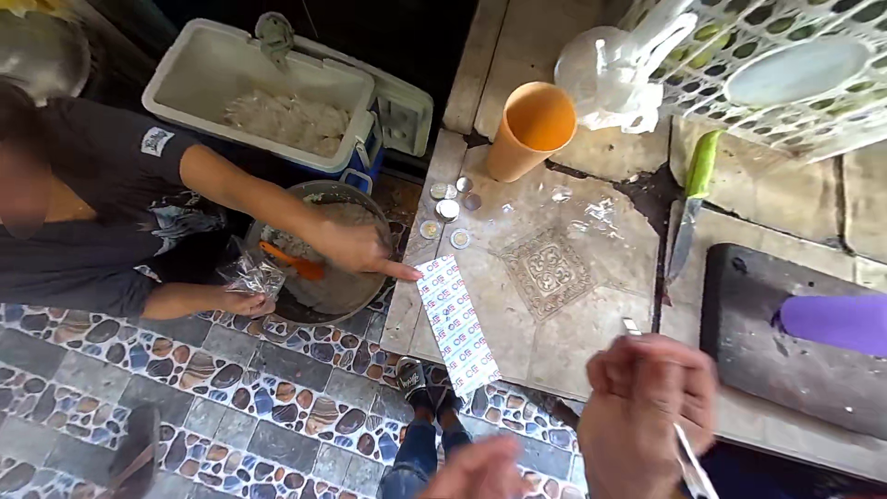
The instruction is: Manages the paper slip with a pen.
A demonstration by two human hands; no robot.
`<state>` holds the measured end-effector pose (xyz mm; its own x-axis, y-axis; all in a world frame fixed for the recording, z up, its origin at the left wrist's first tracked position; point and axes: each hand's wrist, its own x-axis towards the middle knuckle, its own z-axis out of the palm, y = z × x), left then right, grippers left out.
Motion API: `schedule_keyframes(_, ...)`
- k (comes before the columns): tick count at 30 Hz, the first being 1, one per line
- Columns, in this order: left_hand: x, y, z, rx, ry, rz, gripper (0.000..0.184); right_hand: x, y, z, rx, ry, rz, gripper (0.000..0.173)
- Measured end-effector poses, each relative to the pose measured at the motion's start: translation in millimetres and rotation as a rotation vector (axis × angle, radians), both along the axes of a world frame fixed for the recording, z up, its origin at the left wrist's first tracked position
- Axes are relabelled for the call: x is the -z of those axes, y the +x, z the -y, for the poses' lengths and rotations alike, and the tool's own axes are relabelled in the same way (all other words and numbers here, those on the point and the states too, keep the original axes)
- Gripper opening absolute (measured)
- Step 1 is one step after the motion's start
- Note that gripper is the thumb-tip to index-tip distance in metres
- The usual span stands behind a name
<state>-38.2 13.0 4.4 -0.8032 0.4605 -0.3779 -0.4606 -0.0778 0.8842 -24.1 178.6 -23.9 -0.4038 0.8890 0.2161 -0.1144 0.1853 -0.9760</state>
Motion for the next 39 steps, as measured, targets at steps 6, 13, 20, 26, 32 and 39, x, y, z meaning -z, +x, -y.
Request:
schedule_keyframes(6,68,-101,-6,0.054,-0.605,-0.610,0.040,17,-19,19,-0.171,-0.219,0.028,0.014)
schedule_keyframes(13,92,-100,-28,0.049,-0.712,-0.609,0.045,31,-55,30,-0.161,-0.168,0.087,0.014)
schedule_keyframes(20,96,-101,-29,0.024,-0.731,-0.585,0.044,55,-70,37,-0.100,-0.060,0.228,0.015)
schedule_keyframes(26,94,-100,-33,0.051,-0.753,-0.559,0.043,67,-67,39,-0.055,0.129,0.249,0.020)
schedule_keyframes(32,95,-100,-32,0.066,-0.755,-0.586,0.043,68,-67,40,-0.015,0.182,0.300,0.025)
schedule_keyframes(39,94,-100,-33,0.065,-0.766,-0.569,0.043,67,-68,40,-0.026,0.195,0.312,0.025)
